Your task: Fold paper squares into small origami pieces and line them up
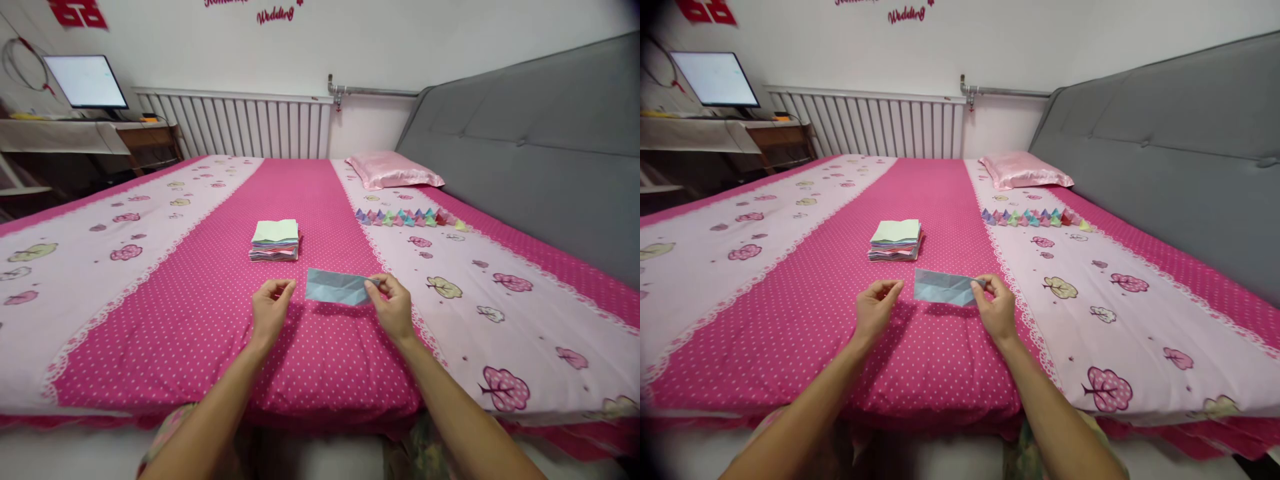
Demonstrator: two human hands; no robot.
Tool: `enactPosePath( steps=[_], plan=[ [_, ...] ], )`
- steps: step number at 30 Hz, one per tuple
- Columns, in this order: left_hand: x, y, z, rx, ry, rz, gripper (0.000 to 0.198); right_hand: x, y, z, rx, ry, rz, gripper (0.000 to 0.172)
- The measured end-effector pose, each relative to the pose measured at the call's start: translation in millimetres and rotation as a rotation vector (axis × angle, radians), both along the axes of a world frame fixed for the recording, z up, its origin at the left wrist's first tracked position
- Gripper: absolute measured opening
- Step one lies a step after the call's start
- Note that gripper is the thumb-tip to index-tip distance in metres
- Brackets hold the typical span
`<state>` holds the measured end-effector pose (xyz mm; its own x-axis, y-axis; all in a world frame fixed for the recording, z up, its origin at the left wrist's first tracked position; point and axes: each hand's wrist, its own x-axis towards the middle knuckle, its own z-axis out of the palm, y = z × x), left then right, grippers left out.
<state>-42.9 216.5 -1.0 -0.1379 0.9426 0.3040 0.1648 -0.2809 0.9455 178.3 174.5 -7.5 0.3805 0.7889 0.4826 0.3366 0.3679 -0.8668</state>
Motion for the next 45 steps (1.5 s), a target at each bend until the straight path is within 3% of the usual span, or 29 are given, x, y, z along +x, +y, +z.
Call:
enactPosePath(
  steps=[4,8,14,19,25,33,42,45],
  plan=[
    [6,-8,0.8,-0.198,-0.074,-0.226,0.038,-4,-2,-2.8,0.009,0.046,-0.162,0.017],
    [18,-16,-1.9,-0.448,-0.21,-0.496,0.045,-15,-10,-3.7,0.116,-0.171,-0.219,0.01],
    [24,-19,-0.6,-0.761,-0.705,-0.728,0.04,-44,-30,-9.8,0.435,-0.704,0.2,0.019],
    [16,-17,1.7,-0.905,-0.759,-0.631,0.019,-59,-35,-16.7,0.508,-0.846,0.316,0.018],
    [10,-15,9.5,-0.899,-0.75,-0.618,0.026,-45,-27,-10.7,0.373,-0.844,0.192,0.031],
    [15,-21,11.7,-0.855,-0.622,-0.6,0.026,-32,-14,-10.6,0.292,-0.768,0.191,0.02],
    [17,-25,12.3,-0.817,-0.638,-0.656,0.024,-34,-14,-13.3,0.233,-0.537,0.201,0.013],
    [15,-26,12.6,-0.796,-0.704,-0.777,0.03,-36,-15,-13.0,0.165,-0.446,0.168,0.012]
  ],
)
